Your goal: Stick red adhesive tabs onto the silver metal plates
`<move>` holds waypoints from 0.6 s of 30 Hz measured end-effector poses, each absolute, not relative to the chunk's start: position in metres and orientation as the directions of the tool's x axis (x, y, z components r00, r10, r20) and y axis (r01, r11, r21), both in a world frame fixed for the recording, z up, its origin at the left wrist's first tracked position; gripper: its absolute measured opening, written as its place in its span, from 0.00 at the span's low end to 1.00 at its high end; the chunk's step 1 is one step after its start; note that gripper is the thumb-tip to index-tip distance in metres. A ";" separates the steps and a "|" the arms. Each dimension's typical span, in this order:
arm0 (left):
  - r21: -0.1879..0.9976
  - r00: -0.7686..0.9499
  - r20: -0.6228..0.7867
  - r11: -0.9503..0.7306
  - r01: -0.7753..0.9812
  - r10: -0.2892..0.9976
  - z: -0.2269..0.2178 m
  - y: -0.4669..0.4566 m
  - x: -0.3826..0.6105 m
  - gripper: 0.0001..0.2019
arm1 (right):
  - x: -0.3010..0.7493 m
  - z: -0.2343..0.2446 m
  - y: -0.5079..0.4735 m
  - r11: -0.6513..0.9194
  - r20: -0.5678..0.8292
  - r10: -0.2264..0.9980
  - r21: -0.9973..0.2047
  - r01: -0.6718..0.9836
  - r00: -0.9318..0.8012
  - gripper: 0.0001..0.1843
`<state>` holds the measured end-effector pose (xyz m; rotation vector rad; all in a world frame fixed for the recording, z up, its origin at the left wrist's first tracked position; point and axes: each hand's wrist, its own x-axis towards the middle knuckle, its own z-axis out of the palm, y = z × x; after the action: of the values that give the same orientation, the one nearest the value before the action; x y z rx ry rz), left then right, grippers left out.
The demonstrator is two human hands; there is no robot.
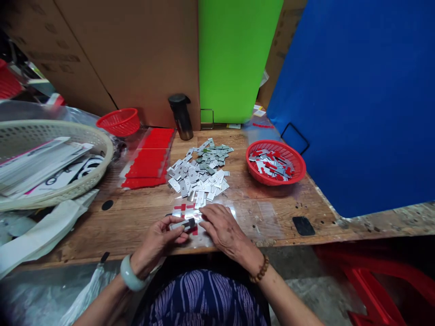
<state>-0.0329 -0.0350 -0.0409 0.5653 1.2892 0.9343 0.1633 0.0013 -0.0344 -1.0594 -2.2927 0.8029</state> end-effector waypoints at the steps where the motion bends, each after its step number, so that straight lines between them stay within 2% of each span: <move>1: 0.819 -0.001 -0.535 0.518 -0.248 0.845 -0.042 -0.034 -0.033 0.20 | 0.160 -0.036 0.007 0.589 0.199 0.761 -0.611 0.529 -0.618 0.17; 5: 0.845 0.002 -0.507 0.497 -0.195 0.862 -0.048 -0.032 -0.033 0.19 | 0.154 -0.046 0.030 0.719 0.169 0.673 -0.378 0.583 -0.720 0.19; 9: 0.840 0.012 -0.522 0.517 -0.167 0.853 -0.052 -0.029 -0.032 0.19 | 0.157 -0.052 0.058 0.735 0.133 0.670 -0.258 0.627 -0.731 0.20; 12: 0.843 0.021 -0.519 0.516 -0.153 0.855 -0.054 -0.025 -0.030 0.19 | 0.158 -0.054 0.081 0.729 0.132 0.679 -0.240 0.641 -0.722 0.19; 18: 0.850 0.022 -0.510 0.507 -0.145 0.860 -0.051 -0.020 -0.024 0.19 | 0.150 -0.052 0.109 0.692 0.230 0.721 -0.296 0.659 -0.654 0.15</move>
<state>-0.0244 -0.0203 -0.0512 0.7007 1.3223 0.8862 0.1495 0.1090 -0.0524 -1.0859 -2.5752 0.2657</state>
